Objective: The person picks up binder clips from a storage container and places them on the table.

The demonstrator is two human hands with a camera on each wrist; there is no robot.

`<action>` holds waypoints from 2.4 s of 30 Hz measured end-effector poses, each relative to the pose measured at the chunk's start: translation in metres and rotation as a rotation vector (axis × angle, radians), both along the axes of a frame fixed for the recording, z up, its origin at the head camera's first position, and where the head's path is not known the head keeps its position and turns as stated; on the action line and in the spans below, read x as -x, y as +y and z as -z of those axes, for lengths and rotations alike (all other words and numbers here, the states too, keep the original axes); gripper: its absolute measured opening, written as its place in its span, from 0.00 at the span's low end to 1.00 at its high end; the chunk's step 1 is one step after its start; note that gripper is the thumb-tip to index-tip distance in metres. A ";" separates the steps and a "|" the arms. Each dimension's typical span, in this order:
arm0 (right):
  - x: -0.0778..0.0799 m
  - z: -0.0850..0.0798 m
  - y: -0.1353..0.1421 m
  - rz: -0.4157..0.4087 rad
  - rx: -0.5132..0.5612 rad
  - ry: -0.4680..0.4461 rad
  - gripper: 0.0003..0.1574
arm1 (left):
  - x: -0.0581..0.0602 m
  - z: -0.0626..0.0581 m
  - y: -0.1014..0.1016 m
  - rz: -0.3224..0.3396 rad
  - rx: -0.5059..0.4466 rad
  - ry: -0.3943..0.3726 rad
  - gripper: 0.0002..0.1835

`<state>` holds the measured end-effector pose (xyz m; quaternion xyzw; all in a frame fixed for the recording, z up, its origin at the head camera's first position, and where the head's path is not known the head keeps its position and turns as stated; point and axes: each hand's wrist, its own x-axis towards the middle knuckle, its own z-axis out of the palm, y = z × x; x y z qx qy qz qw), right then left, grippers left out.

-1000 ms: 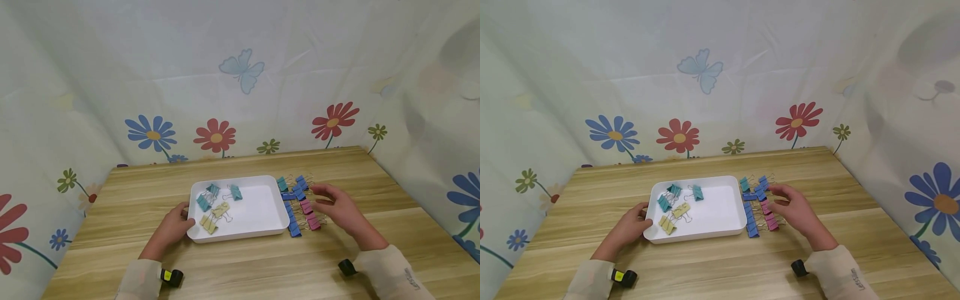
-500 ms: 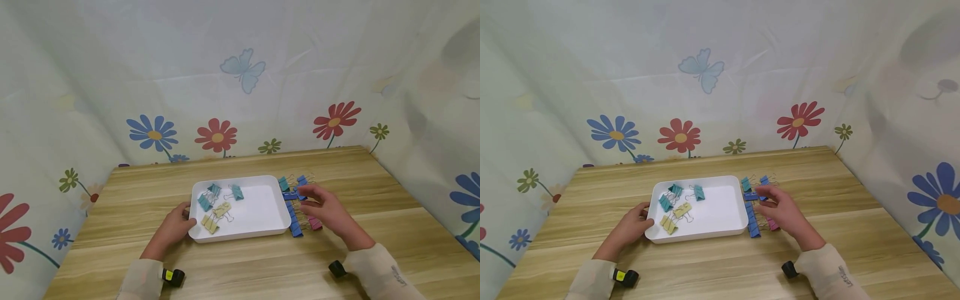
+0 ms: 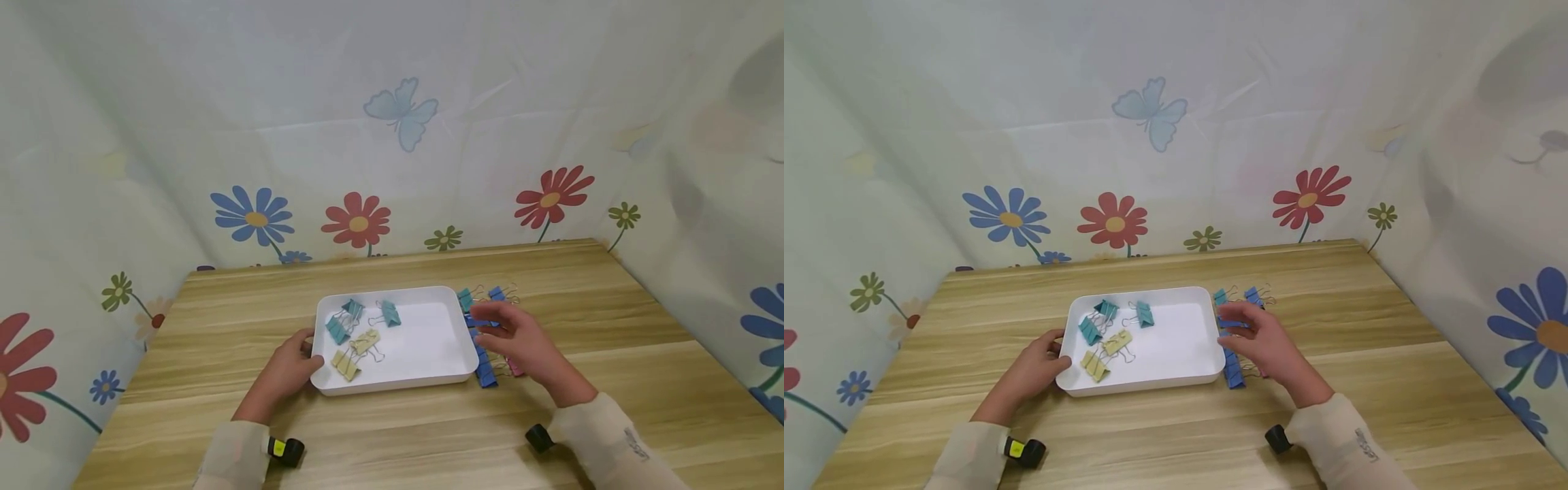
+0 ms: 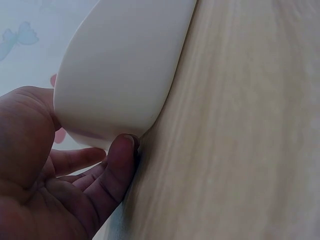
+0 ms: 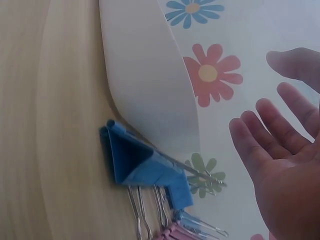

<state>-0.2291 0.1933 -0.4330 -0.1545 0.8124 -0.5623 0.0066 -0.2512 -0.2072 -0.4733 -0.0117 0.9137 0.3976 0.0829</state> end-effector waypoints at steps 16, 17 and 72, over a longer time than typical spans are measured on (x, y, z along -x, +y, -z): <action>0.009 -0.002 -0.030 -0.108 0.068 0.028 0.29 | -0.001 -0.001 0.001 -0.006 -0.009 -0.011 0.34; 0.009 -0.003 -0.032 -0.116 0.072 0.030 0.29 | -0.001 -0.002 0.001 -0.007 -0.010 -0.013 0.34; 0.028 0.003 -0.135 -0.091 -0.060 -0.082 0.21 | -0.001 -0.005 0.000 0.002 -0.005 -0.008 0.33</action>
